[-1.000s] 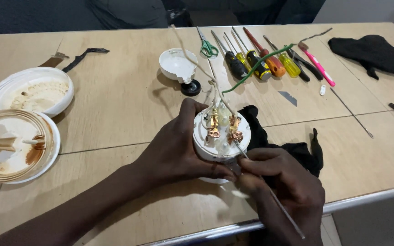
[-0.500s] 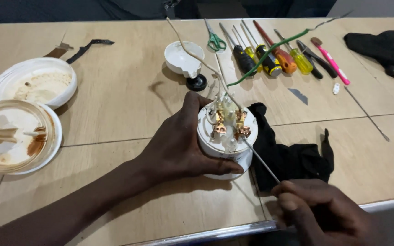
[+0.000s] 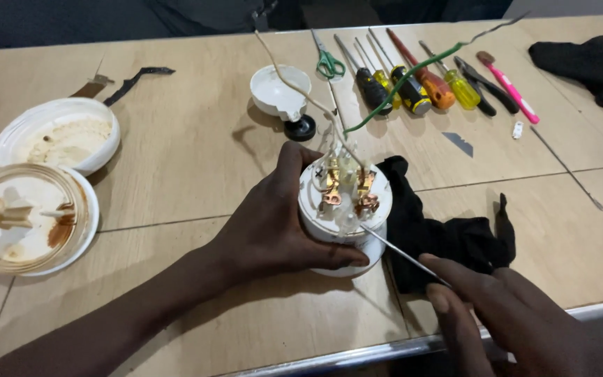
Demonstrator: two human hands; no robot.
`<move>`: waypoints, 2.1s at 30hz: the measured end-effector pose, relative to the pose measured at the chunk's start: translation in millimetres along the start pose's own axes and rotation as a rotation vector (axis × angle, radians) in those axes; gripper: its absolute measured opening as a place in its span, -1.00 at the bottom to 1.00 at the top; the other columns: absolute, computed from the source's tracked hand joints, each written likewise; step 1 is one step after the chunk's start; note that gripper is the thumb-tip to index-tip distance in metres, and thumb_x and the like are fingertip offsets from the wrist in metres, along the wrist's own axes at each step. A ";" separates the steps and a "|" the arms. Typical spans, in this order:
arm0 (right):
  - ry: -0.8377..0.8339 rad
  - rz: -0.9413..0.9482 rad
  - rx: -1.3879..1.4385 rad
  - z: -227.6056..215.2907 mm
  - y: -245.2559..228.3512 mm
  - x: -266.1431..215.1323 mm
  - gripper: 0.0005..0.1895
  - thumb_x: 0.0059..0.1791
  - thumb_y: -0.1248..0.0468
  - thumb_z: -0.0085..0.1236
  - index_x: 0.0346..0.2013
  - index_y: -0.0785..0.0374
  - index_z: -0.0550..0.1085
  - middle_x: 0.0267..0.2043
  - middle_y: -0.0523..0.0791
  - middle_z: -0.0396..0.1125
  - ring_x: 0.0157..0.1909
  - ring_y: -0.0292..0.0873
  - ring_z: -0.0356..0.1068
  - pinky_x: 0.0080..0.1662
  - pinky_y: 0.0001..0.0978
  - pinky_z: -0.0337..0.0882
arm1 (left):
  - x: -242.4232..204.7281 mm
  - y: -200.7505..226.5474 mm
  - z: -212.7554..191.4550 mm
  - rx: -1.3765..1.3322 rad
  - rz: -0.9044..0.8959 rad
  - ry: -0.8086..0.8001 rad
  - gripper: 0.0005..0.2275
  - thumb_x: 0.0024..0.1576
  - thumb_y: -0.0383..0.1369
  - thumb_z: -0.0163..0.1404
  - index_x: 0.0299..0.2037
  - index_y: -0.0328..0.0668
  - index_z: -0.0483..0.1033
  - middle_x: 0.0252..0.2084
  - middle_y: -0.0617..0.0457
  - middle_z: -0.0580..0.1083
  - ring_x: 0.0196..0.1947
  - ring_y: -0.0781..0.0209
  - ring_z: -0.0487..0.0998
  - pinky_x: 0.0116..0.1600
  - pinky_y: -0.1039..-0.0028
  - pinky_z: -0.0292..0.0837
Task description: Repairing the internal electrical contacts and wiring of an appliance component using a metal probe and a cloth.
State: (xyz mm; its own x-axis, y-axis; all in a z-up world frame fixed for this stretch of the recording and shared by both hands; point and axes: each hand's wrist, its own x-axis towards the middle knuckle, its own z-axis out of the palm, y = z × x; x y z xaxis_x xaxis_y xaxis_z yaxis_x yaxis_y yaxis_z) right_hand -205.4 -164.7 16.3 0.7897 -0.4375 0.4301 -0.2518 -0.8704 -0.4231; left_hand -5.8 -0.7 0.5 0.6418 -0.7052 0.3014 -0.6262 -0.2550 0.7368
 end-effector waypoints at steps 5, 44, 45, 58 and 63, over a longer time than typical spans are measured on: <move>-0.668 -0.257 0.263 -9.9 73.4 27.5 -0.17 -0.05 0.23 0.07 0.54 -0.17 0.19 -0.11 -0.32 0.48 -0.08 -0.43 0.49 -0.05 -0.55 0.46 | 4.2 -4.1 -3.0 -0.088 0.082 -0.047 -0.14 -0.30 0.05 0.33 0.08 -0.20 0.07 0.12 -0.05 0.44 0.04 0.11 0.62 -0.08 0.33 0.58; -0.063 -0.567 -0.142 97.0 74.6 -32.1 -0.41 0.08 0.33 -0.17 0.44 0.27 0.19 0.08 -0.36 0.28 -0.48 -0.41 0.23 -0.25 -0.55 0.16 | 11.3 -30.2 1.1 -0.270 0.230 -0.114 -0.20 -0.19 -0.09 0.35 0.08 -0.12 -0.02 0.10 0.07 0.21 0.08 0.30 0.39 0.10 0.46 0.49; -0.240 -0.406 0.047 101.0 82.5 -35.5 -0.27 0.02 0.27 -0.14 0.53 0.08 0.08 -0.30 -0.60 0.35 -0.55 -0.48 0.26 -0.22 -0.67 0.19 | 12.2 -30.5 0.6 -0.258 0.245 -0.111 -0.21 -0.20 -0.05 0.33 0.06 -0.12 -0.01 0.08 0.07 0.21 0.08 0.29 0.38 0.09 0.45 0.49; -0.052 -0.633 -0.198 129.0 75.6 -24.9 -0.30 0.10 0.20 -0.24 0.50 0.45 -0.04 0.58 -0.14 -0.07 0.53 -0.32 -0.02 0.51 -0.55 -0.10 | 10.4 -21.8 -3.7 -0.239 0.128 -0.140 -0.16 -0.25 -0.12 0.38 0.09 -0.16 -0.01 0.13 0.00 0.28 0.13 0.21 0.47 0.09 0.41 0.56; -0.328 0.101 0.393 98.2 33.4 -30.6 -0.22 -0.04 0.29 -0.03 0.51 -0.12 0.20 -0.32 -0.19 0.40 -0.46 -0.31 0.39 -0.15 -0.52 0.33 | 10.8 -21.8 -3.0 -0.240 0.137 -0.124 -0.20 -0.25 -0.10 0.38 0.03 -0.13 0.01 0.07 0.06 0.22 0.04 0.32 0.41 0.00 0.47 0.49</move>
State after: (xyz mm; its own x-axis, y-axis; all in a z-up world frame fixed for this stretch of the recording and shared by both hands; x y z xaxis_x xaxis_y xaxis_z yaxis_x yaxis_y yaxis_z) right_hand -183.1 -158.2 -89.2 0.9217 -0.3668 0.1261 -0.1564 -0.6491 -0.7445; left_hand 16.1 -0.8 -10.5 0.4909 -0.8011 0.3424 -0.5712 0.0008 0.8208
